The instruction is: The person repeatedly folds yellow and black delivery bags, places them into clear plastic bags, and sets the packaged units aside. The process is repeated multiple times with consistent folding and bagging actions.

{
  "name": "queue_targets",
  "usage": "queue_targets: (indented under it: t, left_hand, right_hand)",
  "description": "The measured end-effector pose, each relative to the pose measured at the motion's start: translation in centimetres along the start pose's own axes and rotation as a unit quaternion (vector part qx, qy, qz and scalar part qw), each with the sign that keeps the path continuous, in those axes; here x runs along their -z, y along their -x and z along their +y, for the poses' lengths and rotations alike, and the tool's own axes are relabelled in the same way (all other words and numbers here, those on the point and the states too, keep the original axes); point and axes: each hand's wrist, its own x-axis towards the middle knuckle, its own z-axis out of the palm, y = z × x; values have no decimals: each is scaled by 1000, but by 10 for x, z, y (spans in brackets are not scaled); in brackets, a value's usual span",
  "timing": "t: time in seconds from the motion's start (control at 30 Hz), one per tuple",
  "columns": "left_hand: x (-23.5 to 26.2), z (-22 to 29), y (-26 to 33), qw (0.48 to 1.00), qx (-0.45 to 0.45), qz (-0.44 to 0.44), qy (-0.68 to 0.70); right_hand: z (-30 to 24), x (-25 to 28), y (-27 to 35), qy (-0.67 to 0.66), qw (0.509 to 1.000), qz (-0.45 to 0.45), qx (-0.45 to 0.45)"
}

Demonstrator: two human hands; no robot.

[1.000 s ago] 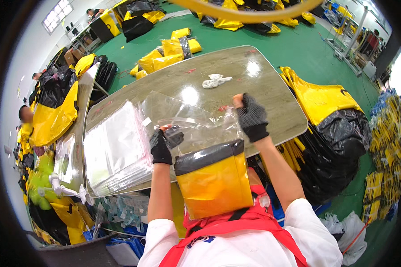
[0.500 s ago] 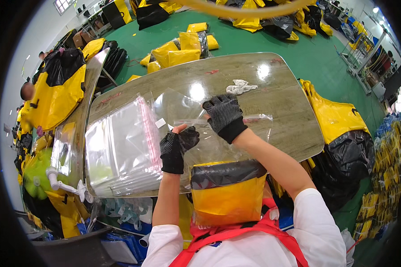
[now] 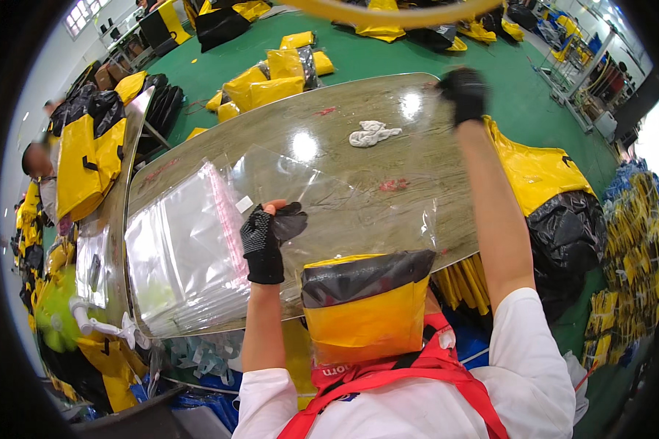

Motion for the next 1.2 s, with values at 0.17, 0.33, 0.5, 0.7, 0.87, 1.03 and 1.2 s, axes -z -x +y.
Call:
queue_targets:
  t: [0.17, 0.33, 0.5, 0.7, 0.87, 1.03, 1.2]
  left_hand:
    - [24, 1, -7, 994, -19, 22, -108]
    - [37, 32, -9, 951, 8, -52, -306]
    - [37, 42, 24, 986, 121, -110, -40]
    - [79, 45, 76, 819, -49, -394, -414]
    - [54, 84, 71, 665, -216, -147, -700]
    - [-69, 16, 41, 571, -318, -314, -688]
    - [133, -108, 79, 969, 138, -114, -173]
  right_hand:
    - [32, 104, 45, -303, 915, 194, -182]
    - [-90, 165, 111, -588, 584, -476, -296]
    - [-79, 190, 131, -732, 400, -437, -337]
    - [-47, 232, 198, -433, 774, -442, 136]
    - [-52, 258, 152, -328, 825, -455, 78]
    - [-133, 213, 190, -505, 794, -286, 178]
    - [-16, 192, 251, -344, 903, -254, 50]
